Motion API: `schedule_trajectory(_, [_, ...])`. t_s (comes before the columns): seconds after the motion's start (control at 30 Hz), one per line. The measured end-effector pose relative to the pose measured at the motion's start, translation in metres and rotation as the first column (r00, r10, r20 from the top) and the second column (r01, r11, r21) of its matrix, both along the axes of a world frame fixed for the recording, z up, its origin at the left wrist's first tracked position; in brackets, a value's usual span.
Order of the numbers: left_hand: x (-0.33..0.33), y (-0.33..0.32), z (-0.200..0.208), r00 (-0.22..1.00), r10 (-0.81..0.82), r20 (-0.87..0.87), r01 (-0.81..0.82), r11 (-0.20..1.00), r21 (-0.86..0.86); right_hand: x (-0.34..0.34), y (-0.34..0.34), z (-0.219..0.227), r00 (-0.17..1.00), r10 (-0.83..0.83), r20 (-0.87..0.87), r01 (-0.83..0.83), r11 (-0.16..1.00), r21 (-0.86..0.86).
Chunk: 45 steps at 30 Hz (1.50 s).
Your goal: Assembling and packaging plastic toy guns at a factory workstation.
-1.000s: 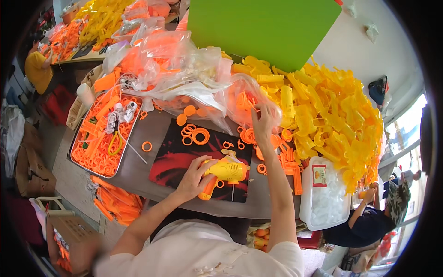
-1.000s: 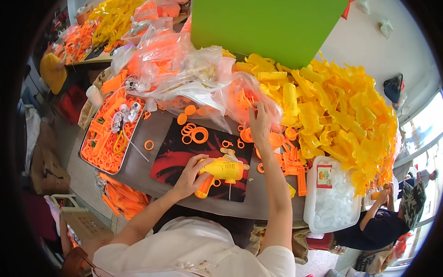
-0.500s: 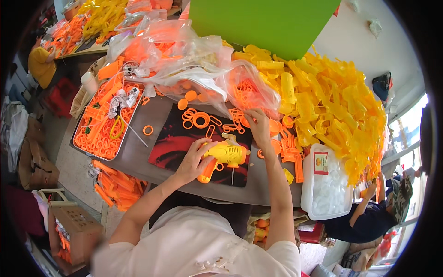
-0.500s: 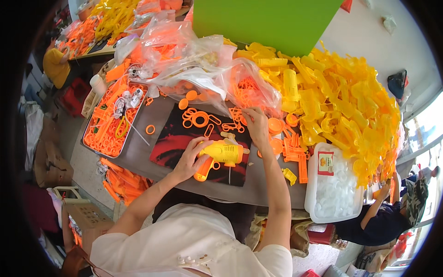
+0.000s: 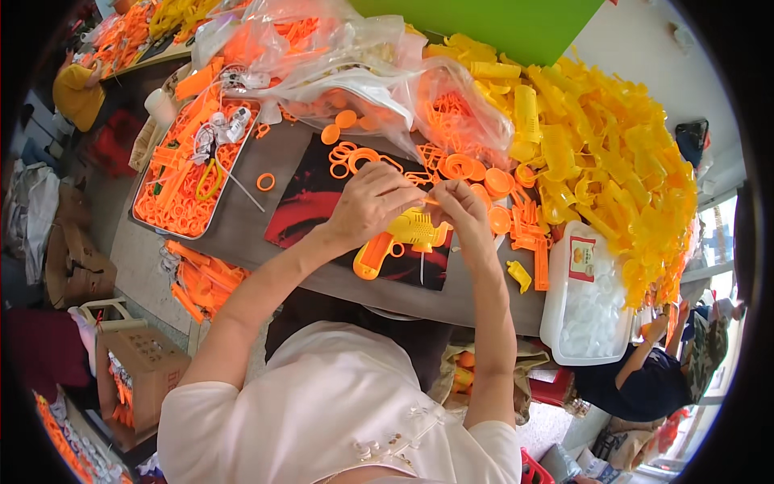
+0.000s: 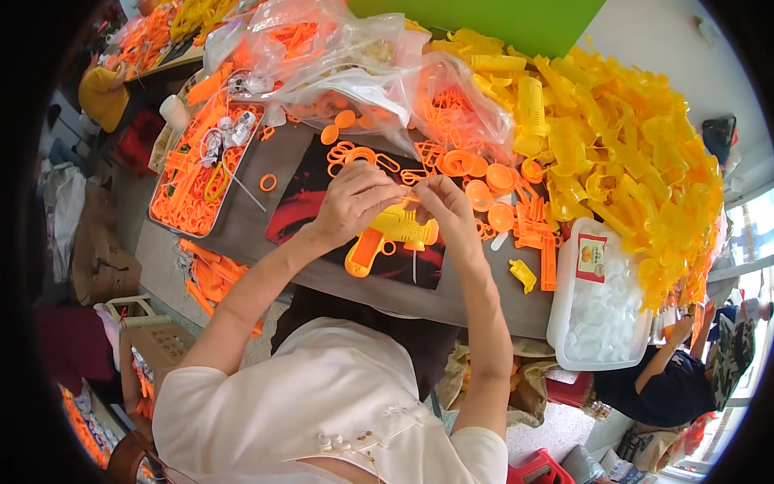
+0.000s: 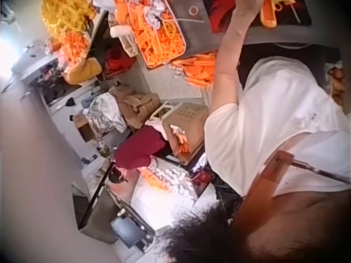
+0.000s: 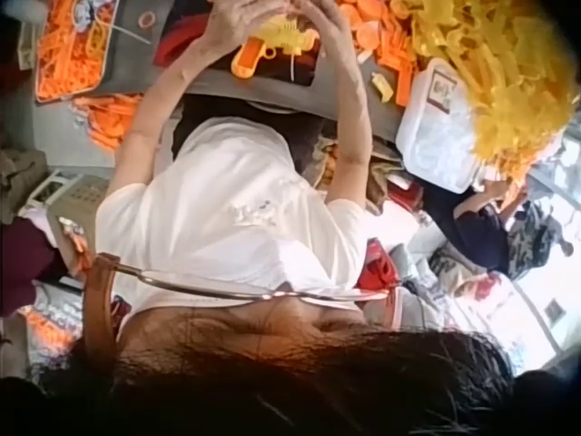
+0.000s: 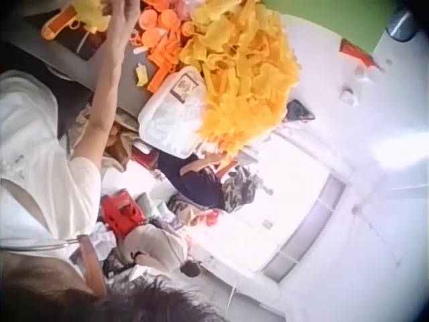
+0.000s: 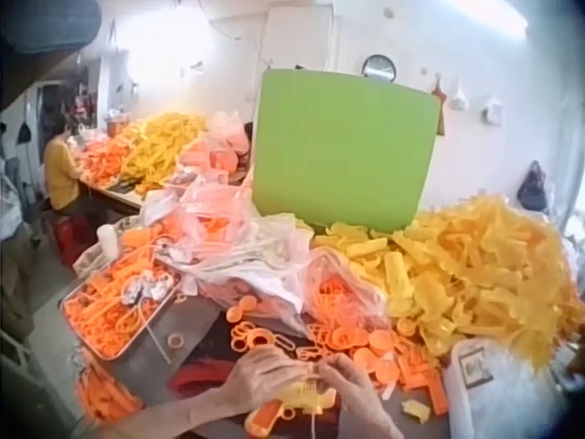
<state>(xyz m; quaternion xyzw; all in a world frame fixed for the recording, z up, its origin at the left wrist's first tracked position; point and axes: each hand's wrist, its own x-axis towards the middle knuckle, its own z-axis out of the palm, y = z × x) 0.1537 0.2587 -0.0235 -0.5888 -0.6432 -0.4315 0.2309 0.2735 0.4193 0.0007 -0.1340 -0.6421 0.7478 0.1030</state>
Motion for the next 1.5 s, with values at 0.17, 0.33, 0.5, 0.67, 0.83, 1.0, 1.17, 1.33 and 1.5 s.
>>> schedule_trajectory(0.17, [0.015, -0.017, -0.016, 0.756, -0.039, 0.654, 0.19, 0.968, -0.162, 0.011, -0.028, -0.011, 0.978, -0.032, -0.204, 0.126, 0.874, 0.47])
schedule_trajectory(0.33, [0.022, -0.045, -0.033, 0.874, 0.08, 0.48, 0.058, 0.962, -0.266, 0.012, -0.029, -0.017, 0.994, -0.073, -0.082, 0.106, 0.846, 0.522])
schedule_trajectory(0.5, [0.034, -0.05, -0.039, 0.811, 0.096, 0.577, 0.122, 0.937, -0.328, 0.004, -0.031, -0.029, 0.988, 0.026, -0.151, 0.102, 0.623, 0.776])
schedule_trajectory(0.67, [0.033, -0.05, -0.036, 0.771, 0.033, 0.636, 0.163, 0.955, -0.248, 0.005, -0.043, -0.031, 0.993, -0.069, -0.091, 0.115, 0.635, 0.764])
schedule_trajectory(0.83, [0.03, -0.045, -0.045, 0.45, -0.018, 0.893, 0.238, 0.966, -0.101, 0.011, -0.054, -0.032, 0.991, -0.121, -0.055, 0.114, 0.571, 0.813])
schedule_trajectory(1.0, [0.03, -0.042, -0.044, 0.482, 0.007, 0.876, 0.207, 0.971, -0.122, 0.011, -0.033, -0.039, 0.972, -0.092, -0.216, 0.233, 0.504, 0.832])
schedule_trajectory(1.17, [0.031, -0.045, -0.043, 0.515, -0.003, 0.857, 0.214, 0.969, -0.125, -0.016, 0.027, -0.043, 0.959, -0.195, -0.204, 0.266, 0.384, 0.884])
schedule_trajectory(1.33, [0.032, -0.043, -0.047, 0.516, -0.012, 0.856, 0.197, 0.975, -0.105, -0.04, 0.04, -0.063, 0.991, 0.024, -0.132, 0.122, 0.248, 0.961])
schedule_trajectory(1.5, [0.037, -0.041, -0.05, 0.531, -0.015, 0.847, 0.163, 0.983, -0.085, -0.044, 0.047, -0.068, 0.992, 0.074, -0.105, 0.093, 0.149, 0.985])
